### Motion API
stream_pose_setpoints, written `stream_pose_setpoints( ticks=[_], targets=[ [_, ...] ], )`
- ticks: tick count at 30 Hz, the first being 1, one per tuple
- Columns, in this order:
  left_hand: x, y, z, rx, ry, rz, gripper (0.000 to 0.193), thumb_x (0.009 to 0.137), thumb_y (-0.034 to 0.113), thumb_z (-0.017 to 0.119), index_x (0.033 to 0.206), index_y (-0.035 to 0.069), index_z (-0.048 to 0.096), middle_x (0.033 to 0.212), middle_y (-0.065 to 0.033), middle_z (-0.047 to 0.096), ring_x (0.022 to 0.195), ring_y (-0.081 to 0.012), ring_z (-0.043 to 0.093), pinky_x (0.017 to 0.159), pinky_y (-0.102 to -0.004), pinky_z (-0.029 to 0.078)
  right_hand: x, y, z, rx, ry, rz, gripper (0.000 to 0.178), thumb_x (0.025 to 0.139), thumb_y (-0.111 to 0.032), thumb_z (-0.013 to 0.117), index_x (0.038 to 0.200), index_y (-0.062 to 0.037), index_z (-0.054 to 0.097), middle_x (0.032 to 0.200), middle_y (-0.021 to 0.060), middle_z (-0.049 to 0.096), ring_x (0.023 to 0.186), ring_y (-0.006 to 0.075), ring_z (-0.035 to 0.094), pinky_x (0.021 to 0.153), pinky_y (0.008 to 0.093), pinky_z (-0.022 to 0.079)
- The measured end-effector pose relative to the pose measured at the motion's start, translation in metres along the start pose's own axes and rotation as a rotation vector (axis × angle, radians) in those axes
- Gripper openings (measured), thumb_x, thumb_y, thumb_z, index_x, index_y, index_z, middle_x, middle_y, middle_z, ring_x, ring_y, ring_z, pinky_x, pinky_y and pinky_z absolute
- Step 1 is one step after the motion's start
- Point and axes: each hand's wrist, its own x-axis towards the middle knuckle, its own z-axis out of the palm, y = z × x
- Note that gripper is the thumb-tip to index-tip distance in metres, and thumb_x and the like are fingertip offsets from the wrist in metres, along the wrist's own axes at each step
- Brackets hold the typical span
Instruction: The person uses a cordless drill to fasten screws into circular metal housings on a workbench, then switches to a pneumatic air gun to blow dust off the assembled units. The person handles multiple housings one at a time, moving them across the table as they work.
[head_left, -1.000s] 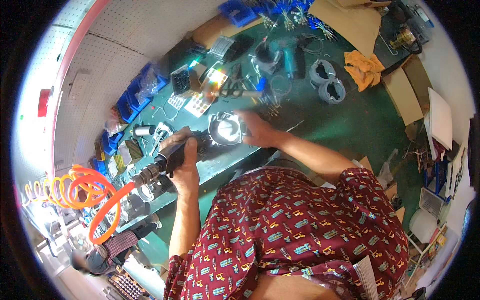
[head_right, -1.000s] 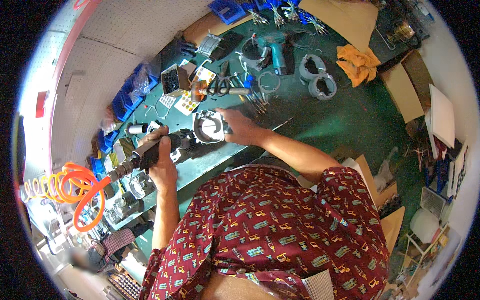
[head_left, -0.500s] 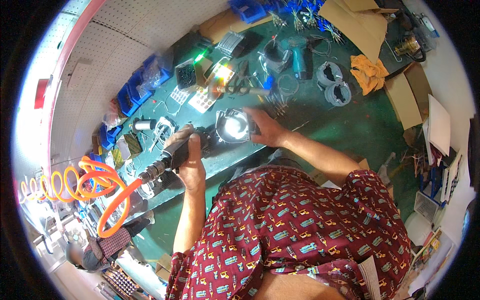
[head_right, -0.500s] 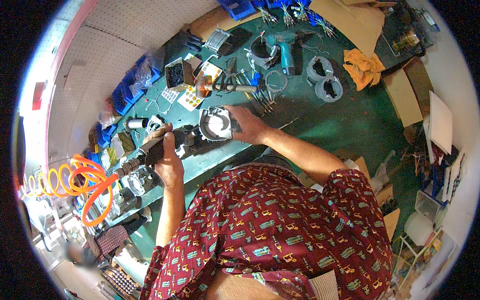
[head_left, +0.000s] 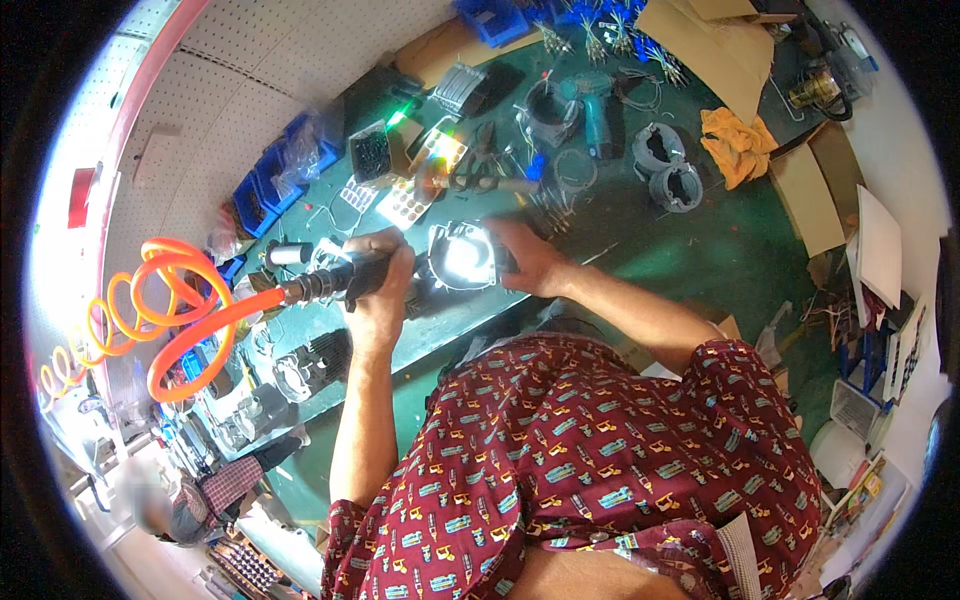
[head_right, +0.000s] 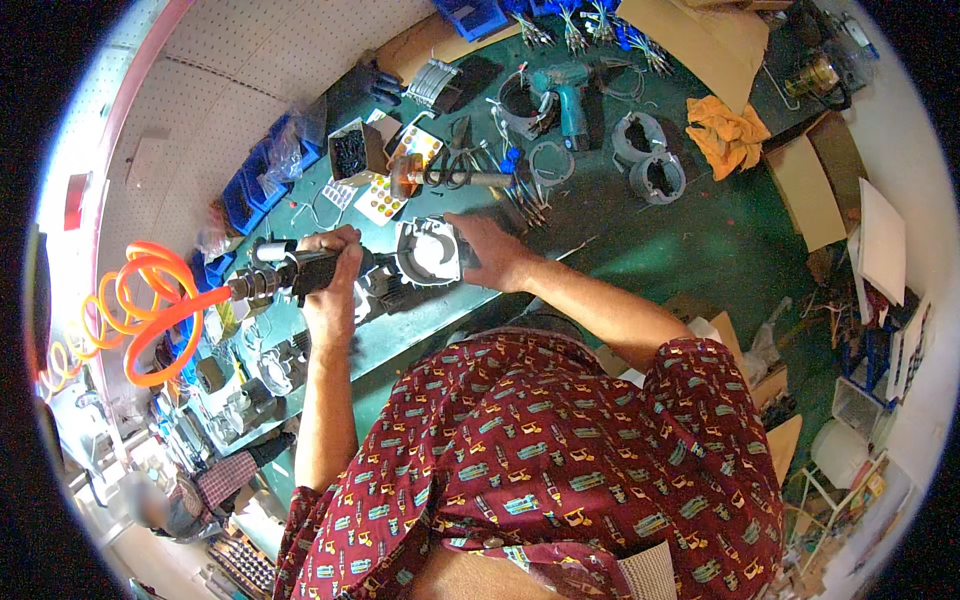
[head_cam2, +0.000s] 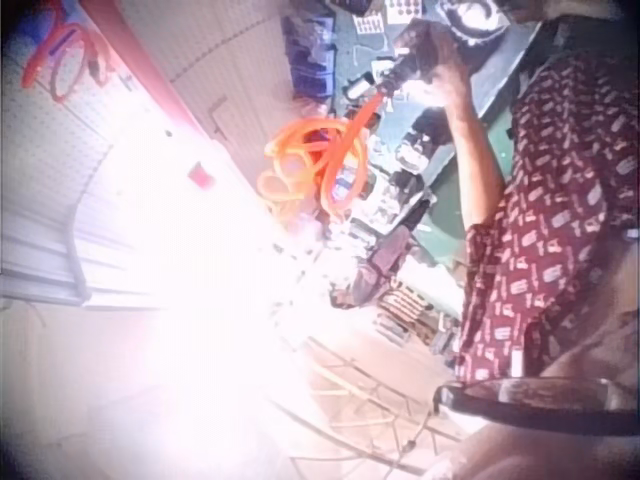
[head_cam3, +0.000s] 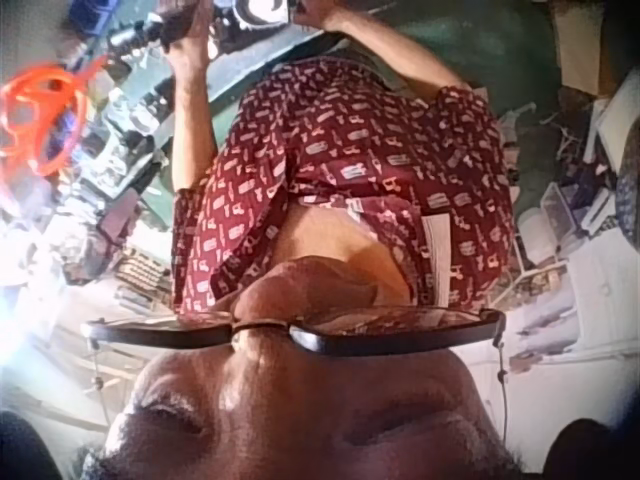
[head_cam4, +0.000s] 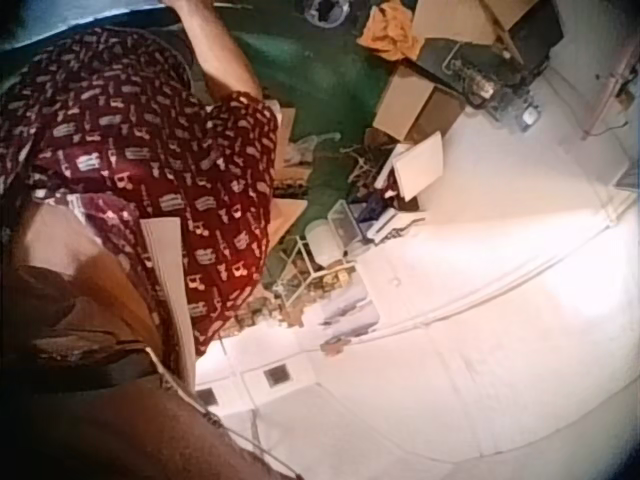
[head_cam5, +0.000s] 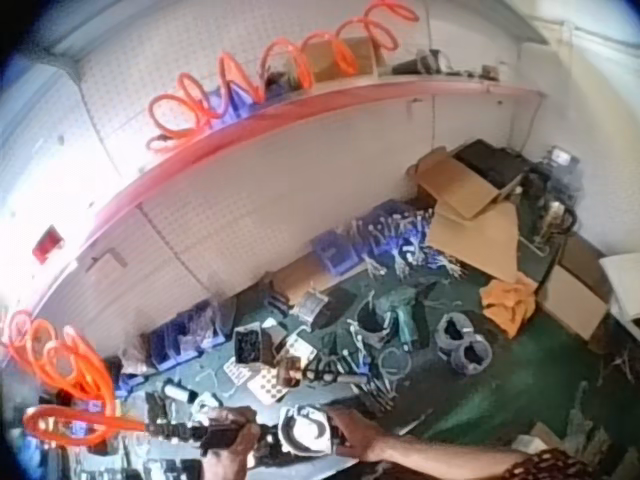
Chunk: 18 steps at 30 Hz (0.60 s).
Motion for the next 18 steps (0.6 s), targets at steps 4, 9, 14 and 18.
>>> stream_pose_setpoints(
  ticks=[4,9,14,18],
  targets=[
    [0.0,0.001,0.001,-0.025,-0.023,0.013,0.014,0.086,-0.001,0.067,0.092,0.007,0.058,0.088,-0.0007,0.059,0.081,-0.0092,0.054,0.076,-0.0282,0.048,0.001,0.006,0.005,-0.026,0.007,0.008,0.092,0.074,-0.014,0.074,0.152,-0.0019,0.026,0.148,0.0236,0.04,0.137,0.0391,0.039,0.117,0.0443,0.031],
    [-0.002,0.007,0.003,0.005,-0.007,-0.004,0.014,0.086,0.0,0.068,0.093,0.007,0.058,0.089,-0.0002,0.06,0.081,-0.0091,0.054,0.076,-0.028,0.048,-0.004,0.003,0.001,-0.003,-0.011,0.025,0.092,0.074,-0.015,0.074,0.152,-0.0024,0.025,0.149,0.0236,0.039,0.137,0.0394,0.039,0.117,0.0445,0.031],
    [-0.003,0.01,0.002,0.086,0.016,0.078,0.017,0.084,0.001,0.071,0.099,0.006,0.063,0.089,-0.0007,0.062,0.08,-0.0099,0.057,0.076,-0.0283,0.05,0.0,-0.002,-0.002,-0.042,0.005,0.014,0.093,0.073,-0.02,0.075,0.151,-0.0013,0.027,0.148,0.0241,0.039,0.137,0.0386,0.039,0.116,0.0449,0.032],
    [-0.006,0.014,-0.003,0.161,0.005,0.009,0.025,0.083,0.004,0.073,0.107,0.005,0.064,0.095,-0.0034,0.064,0.084,-0.0121,0.059,0.079,-0.0291,0.051,0.022,-0.056,-0.023,-0.228,0.106,-0.082,0.092,0.071,-0.029,0.08,0.146,0.0012,0.036,0.144,0.0239,0.045,0.135,0.0395,0.042,0.112,0.0453,0.035]
  ],
)
